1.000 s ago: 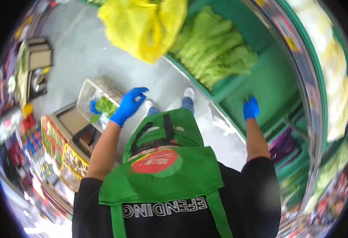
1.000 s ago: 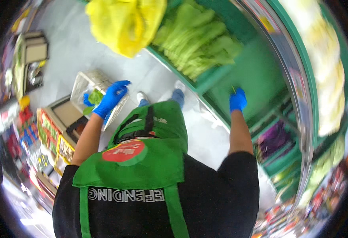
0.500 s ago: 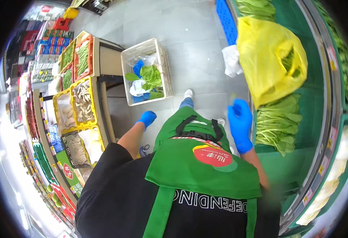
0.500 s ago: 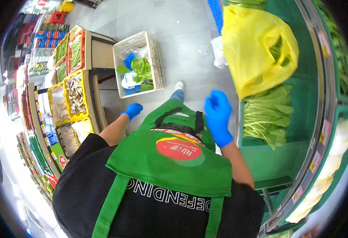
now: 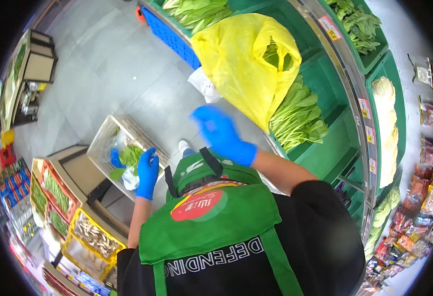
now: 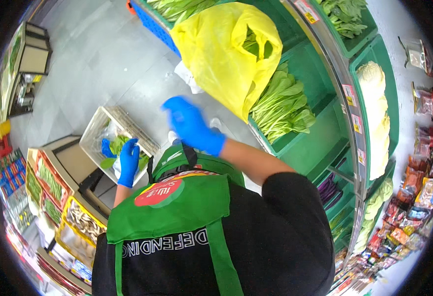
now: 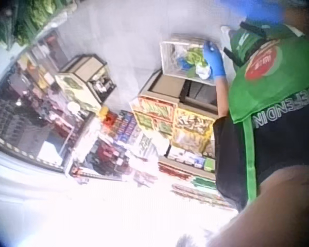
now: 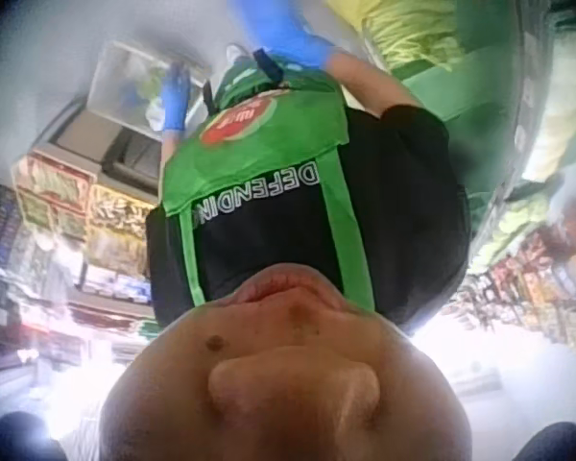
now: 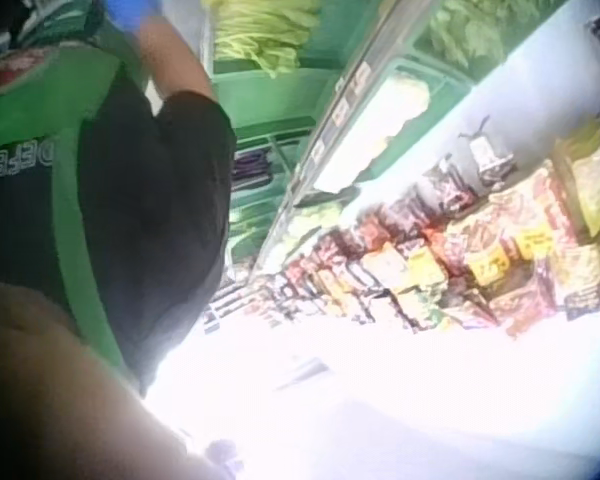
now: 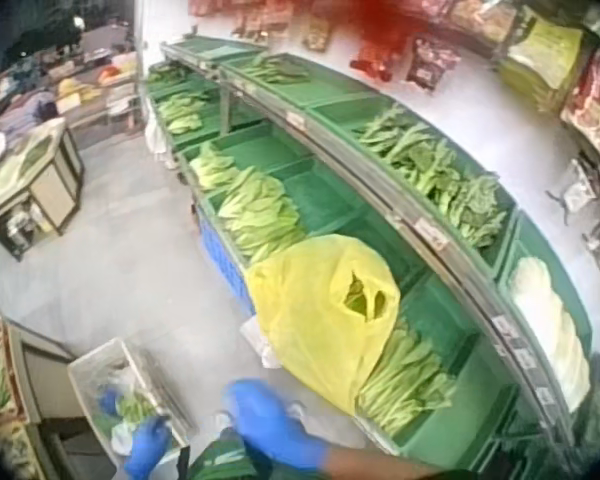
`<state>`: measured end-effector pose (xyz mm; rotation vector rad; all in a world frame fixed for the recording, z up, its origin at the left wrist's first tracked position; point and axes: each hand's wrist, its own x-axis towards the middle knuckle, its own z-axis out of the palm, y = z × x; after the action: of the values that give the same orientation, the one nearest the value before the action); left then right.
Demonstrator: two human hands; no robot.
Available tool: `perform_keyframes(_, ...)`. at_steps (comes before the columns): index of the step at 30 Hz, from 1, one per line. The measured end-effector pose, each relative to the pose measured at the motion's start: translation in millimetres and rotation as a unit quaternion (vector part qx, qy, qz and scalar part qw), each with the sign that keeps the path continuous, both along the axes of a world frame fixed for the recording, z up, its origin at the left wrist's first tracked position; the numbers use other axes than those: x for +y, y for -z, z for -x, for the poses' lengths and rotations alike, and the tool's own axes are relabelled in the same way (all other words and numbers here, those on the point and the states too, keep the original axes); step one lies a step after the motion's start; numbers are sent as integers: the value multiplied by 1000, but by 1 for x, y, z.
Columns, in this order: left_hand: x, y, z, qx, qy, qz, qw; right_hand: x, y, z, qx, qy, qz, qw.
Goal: The person selects bunches of leafy green vegetables from a refrigerated display, removes damaged leaves, and places the cleaned bunches into a yellow plastic bag. The person repeats this process multiple times, handling the vegetables by hand.
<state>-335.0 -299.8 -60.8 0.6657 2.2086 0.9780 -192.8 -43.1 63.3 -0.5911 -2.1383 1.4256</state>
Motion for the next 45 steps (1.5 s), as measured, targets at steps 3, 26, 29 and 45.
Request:
perform_keyframes(3,143,-92,7,167,159,-117,966,104,4,-54,43,153,104,982)
perform_keyframes(26,438,-225,69,502,473,176,703,378,25,-52,-388,88,-261,880)
perform_keyframes(29,442,-213,45,473,473,114,734,387,32,-25,-450,-34,-185,873)
perform_keyframes(45,523,-152,79,78,407,-168,894,387,148,-63,-285,209,-197,914)
